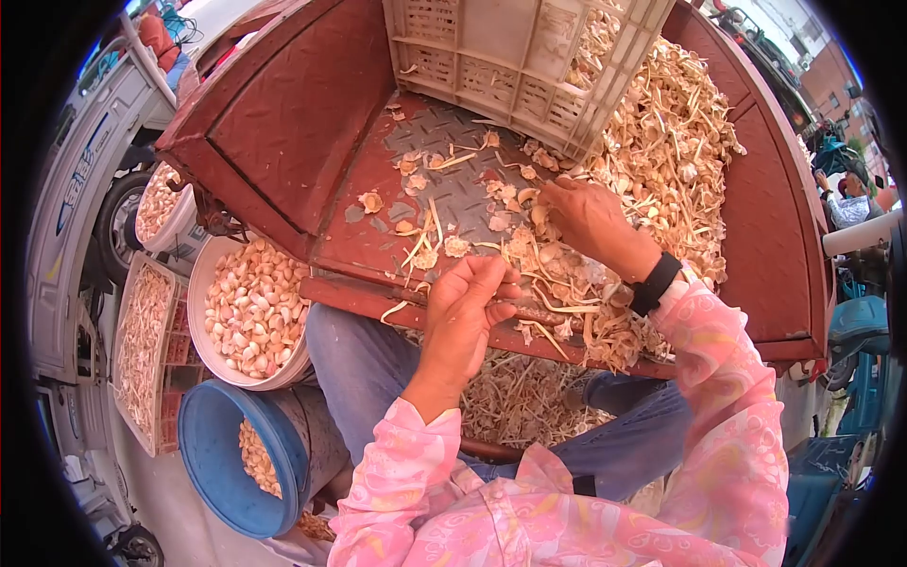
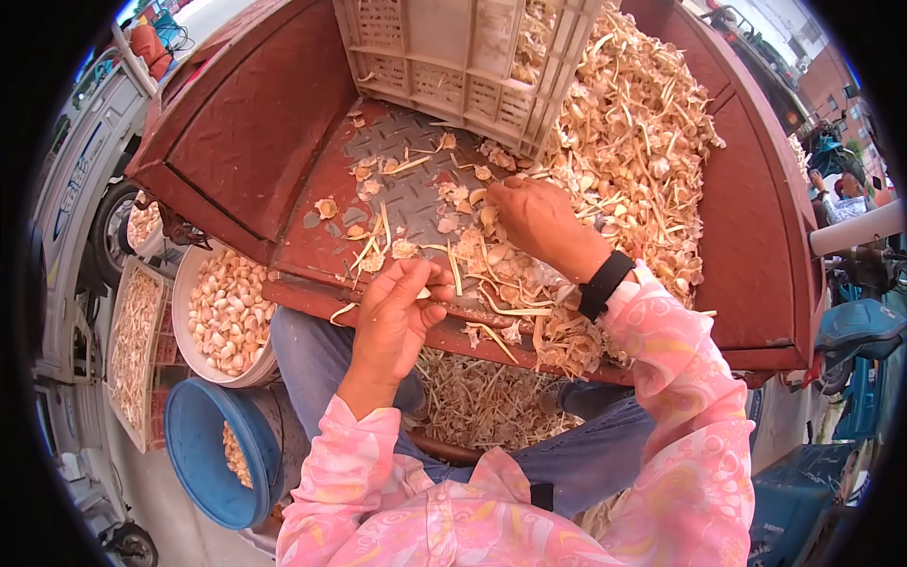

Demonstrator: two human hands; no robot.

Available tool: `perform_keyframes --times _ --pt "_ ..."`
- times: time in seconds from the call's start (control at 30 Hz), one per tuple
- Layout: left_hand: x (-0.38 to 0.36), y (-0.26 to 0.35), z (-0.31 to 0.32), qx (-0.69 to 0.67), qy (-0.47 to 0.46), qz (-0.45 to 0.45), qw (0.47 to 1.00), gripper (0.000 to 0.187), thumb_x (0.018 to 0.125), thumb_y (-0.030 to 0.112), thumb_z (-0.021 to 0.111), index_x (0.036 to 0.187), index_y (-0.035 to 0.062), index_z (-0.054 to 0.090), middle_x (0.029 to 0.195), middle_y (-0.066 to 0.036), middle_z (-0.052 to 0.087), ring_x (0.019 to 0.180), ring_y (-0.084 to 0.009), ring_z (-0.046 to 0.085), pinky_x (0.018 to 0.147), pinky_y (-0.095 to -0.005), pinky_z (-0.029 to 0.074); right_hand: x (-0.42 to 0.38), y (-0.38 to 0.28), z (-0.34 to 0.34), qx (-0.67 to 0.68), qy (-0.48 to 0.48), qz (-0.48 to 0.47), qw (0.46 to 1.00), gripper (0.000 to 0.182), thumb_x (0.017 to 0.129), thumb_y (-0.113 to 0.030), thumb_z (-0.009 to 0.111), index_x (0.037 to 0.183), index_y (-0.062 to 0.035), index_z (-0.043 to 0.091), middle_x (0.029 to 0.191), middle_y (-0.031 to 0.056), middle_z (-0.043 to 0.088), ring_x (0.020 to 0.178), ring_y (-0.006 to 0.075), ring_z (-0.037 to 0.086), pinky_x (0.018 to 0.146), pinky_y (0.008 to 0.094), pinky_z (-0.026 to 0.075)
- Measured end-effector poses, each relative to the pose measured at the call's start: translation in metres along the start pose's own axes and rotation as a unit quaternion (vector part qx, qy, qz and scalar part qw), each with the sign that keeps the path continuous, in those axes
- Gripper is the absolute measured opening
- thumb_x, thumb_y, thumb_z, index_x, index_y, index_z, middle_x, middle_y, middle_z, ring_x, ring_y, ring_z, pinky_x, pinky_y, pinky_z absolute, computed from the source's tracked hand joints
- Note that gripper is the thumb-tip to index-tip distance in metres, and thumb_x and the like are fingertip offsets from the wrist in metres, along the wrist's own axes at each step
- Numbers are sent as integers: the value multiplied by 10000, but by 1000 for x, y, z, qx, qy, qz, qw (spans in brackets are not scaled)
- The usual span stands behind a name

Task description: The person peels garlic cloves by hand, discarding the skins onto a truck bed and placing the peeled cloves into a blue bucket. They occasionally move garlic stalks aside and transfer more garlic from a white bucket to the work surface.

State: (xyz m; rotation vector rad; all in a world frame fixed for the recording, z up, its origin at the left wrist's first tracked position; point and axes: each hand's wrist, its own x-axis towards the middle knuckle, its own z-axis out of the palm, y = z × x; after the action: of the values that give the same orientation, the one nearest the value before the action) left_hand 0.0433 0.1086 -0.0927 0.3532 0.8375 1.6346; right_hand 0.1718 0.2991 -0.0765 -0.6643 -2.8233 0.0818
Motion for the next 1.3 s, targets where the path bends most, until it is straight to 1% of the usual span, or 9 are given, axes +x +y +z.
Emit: perform_keyframes --times 0.2,0.4,0.57,0.7,0.83,0.93,1.03,1.23,1.3 --pt "33 -16 16 288 36 138 947 345 890 243 615 1129 3 551 845 -11 588 655 -39 504 538 -184 406 -23 -36 -35 73 32 14 997 143 797 -89 545 937 -69 566 831 122 570 757 338 597 634 441 475" --pt "42 -31 20 268 -23 82 960 258 863 176 640 1042 -7 607 803 3 591 626 -26 490 519 -166 380 -48 -42 -35 195 43 3 980 133 771 -48 580 903 -40 579 815 152 573 735 359 589 600 415 468" --pt "33 -34 18 91 -68 -53 992 257 884 111 594 1106 -14 567 795 -13 589 627 -33 492 514 -142 387 -66 -24 -25 501 -30 108 858 103 849 -39 606 946 -3 602 774 -20 563 687 51 472 589 222 404" --pt "26 -31 16 -68 -91 -112 987 315 914 99 534 1212 0 501 810 -49 566 629 -46 479 487 -131 383 -76 -11 -36 496 -1 199 845 74 842 -45 597 906 -12 615 771 12 584 687 97 518 607 254 420" --pt "17 -19 1 -168 -87 -139 972 283 936 160 505 1175 8 503 840 -73 537 623 -71 474 461 -140 385 -83 12 -44 129 7 114 985 96 821 -116 593 868 -38 625 816 121 572 770 317 560 675 395 443" --pt "18 -12 -2 -182 -38 -139 973 198 933 197 519 1033 27 542 846 -80 560 649 -105 525 465 -150 428 -56 14 -31 128 86 45 987 106 832 -124 583 885 -46 631 811 108 557 752 305 562 678 392 446" --pt "20 -5 5 -136 21 -129 982 114 915 165 550 942 55 561 851 -81 591 699 -131 583 485 -165 473 -19 13 -15 74 9 -12 997 138 794 -65 584 921 -62 639 874 103 585 817 294 586 696 383 474" --pt "19 2 2 -27 -4 -81 996 176 909 127 555 1047 19 569 855 -67 594 671 -87 547 538 -145 468 13 17 4 -22 -98 -17 995 216 749 -74 613 963 -79 633 936 99 592 876 291 584 738 359 483" --pt "21 -1 4 -5 13 -66 998 204 913 120 547 1083 8 562 861 -63 594 667 -78 538 554 -143 468 2 8 -3 101 -35 -9 994 167 760 -85 613 925 -70 635 932 108 592 880 287 593 748 357 485"
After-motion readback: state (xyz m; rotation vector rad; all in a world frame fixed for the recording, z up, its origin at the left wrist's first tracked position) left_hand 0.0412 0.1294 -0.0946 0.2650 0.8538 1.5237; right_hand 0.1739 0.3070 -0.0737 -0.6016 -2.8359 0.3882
